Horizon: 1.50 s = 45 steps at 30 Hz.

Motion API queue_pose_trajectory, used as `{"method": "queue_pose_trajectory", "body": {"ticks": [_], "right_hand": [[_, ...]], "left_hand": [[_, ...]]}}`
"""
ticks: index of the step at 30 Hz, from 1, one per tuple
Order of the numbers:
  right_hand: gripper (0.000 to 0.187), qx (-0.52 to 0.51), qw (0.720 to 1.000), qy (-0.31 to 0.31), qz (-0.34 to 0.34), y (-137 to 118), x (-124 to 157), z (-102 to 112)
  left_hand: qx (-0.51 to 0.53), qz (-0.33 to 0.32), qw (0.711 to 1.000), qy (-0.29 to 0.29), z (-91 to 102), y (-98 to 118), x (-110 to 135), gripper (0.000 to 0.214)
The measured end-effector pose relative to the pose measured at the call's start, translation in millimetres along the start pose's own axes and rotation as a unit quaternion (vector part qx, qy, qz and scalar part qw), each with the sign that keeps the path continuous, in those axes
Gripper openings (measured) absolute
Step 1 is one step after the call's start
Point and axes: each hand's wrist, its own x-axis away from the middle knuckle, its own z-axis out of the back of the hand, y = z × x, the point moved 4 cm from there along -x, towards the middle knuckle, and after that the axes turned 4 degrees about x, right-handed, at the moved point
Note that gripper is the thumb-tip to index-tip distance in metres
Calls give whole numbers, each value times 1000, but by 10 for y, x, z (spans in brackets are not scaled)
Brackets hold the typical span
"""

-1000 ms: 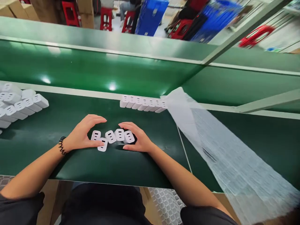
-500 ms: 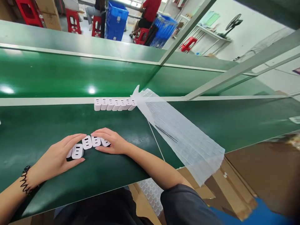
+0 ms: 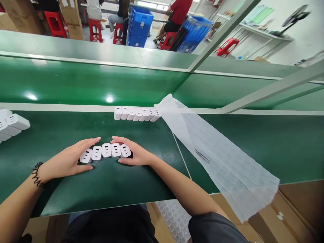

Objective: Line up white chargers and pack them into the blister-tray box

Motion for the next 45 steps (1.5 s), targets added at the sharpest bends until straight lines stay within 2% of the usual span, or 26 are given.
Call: {"method": "queue_pose_trajectory", "body": {"ticks": [5,14,23,35,38,41,45], "right_hand": [[75,16,998,22,-60,58,17,-51],[54,87,993,66,-52,-4,19,-64],[57,104,992,63,-23,-80,6,-70],[59,130,987,95,16,-162,1,-27],[48,166,978,118,40,-213,15,-11],[36,243,959,118,84,-265,38,-19],[40,328,932,121,95,-294,53,-20]], "left_hand": [[42,24,998,-41,-17,-25,-49,77],[59,44,997,32,-137,-15,-131,58],[57,-21,990,125,-160,102,-126,62],[29,-35,991,127,-177,122,-131,62],[30,-34,991,129,-179,119,-132,63],[32,-40,990,133,-174,117,-136,66],[34,-46,989,136,-153,117,-141,69]]}}
